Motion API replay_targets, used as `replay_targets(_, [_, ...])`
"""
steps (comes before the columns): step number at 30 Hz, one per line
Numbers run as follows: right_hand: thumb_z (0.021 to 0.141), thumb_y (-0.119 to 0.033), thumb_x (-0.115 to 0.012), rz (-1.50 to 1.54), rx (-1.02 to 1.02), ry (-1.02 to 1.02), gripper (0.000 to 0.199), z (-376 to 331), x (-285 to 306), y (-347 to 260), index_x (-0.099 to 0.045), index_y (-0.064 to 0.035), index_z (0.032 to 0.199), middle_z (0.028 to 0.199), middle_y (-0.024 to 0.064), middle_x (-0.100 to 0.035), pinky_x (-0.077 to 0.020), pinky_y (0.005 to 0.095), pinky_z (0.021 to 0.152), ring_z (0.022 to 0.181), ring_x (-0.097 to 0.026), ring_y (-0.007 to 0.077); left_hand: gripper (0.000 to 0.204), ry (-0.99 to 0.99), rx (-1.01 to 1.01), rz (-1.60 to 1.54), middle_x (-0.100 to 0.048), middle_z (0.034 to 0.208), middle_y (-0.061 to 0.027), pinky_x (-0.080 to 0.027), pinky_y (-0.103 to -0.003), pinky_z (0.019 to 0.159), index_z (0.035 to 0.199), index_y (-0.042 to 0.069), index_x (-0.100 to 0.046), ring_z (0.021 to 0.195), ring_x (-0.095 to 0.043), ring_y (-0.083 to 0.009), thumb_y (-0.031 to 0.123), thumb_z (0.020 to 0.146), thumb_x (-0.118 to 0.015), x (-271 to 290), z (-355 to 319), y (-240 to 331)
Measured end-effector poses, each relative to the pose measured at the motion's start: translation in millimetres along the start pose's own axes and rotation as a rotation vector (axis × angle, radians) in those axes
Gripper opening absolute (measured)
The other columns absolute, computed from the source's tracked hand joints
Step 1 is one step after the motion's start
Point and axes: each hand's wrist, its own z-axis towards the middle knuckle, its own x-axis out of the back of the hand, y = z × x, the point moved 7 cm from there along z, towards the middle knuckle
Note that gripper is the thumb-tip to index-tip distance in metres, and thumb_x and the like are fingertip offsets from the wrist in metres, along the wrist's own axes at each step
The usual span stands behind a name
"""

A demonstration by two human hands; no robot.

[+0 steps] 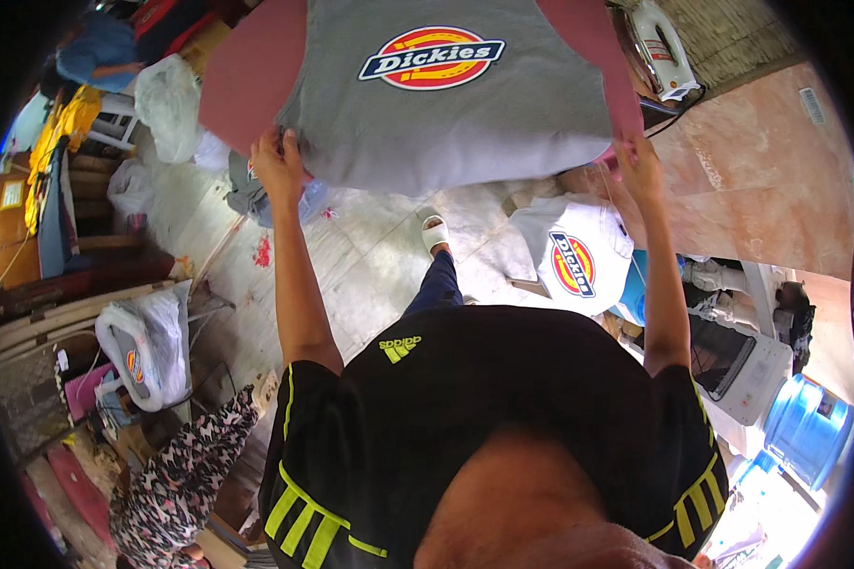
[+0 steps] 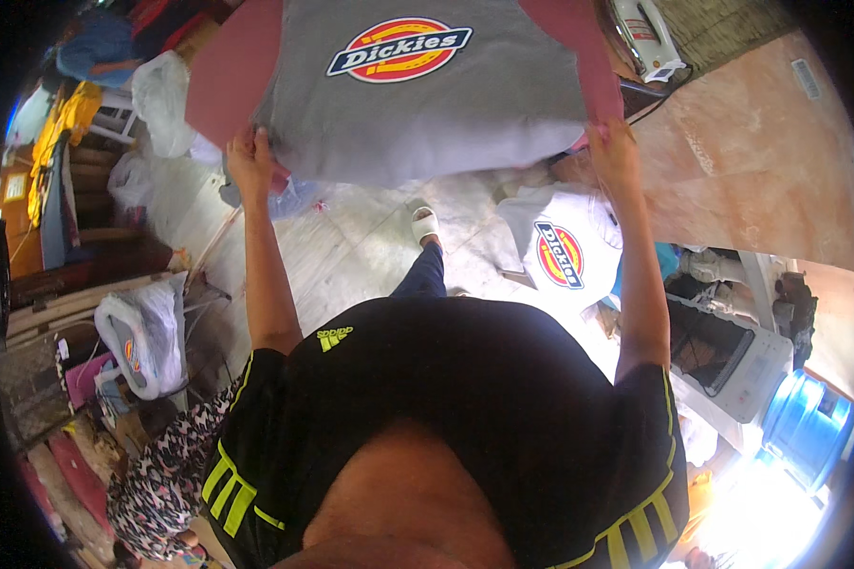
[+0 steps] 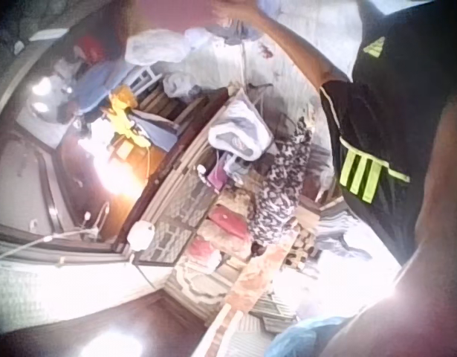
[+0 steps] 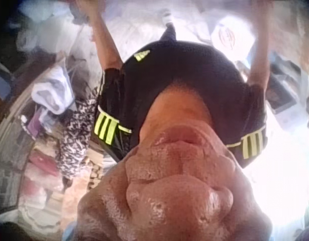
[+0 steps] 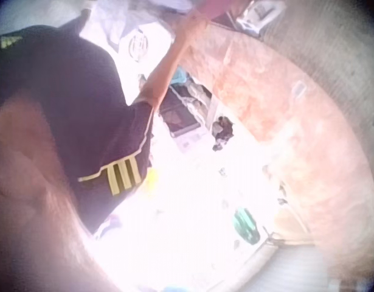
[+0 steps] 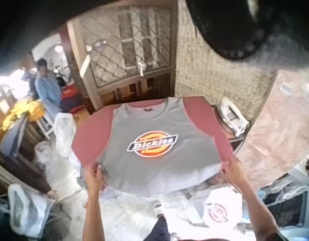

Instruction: The person irons a white t-shirt and a grey t-shirt on a pink ironing board. They use a white electric iron to smooth the fabric, handling the shirts one at a time and flipping them to iron different sections.

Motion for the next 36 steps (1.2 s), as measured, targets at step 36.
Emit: replay_targets(36, [0.089, -0.022, -0.068, 0.088, 0.467, 0.256, 0.035, 367, -132, -95, -0.061, -0.0061, 0.12, 0.116, 0.0174, -0.063, -0.0476, 0.0437, 0.092, 0.107, -0.059, 0.0388, 0.043, -0.372, -0.399, 0.401, -0.055, 0.133, -0.0082, -0.039, -0.046, 0.102, 0.134, 0.015, -0.053, 0.125, -0.049, -0.0323, 0.019, 0.092, -0.062, -210, 251, 41])
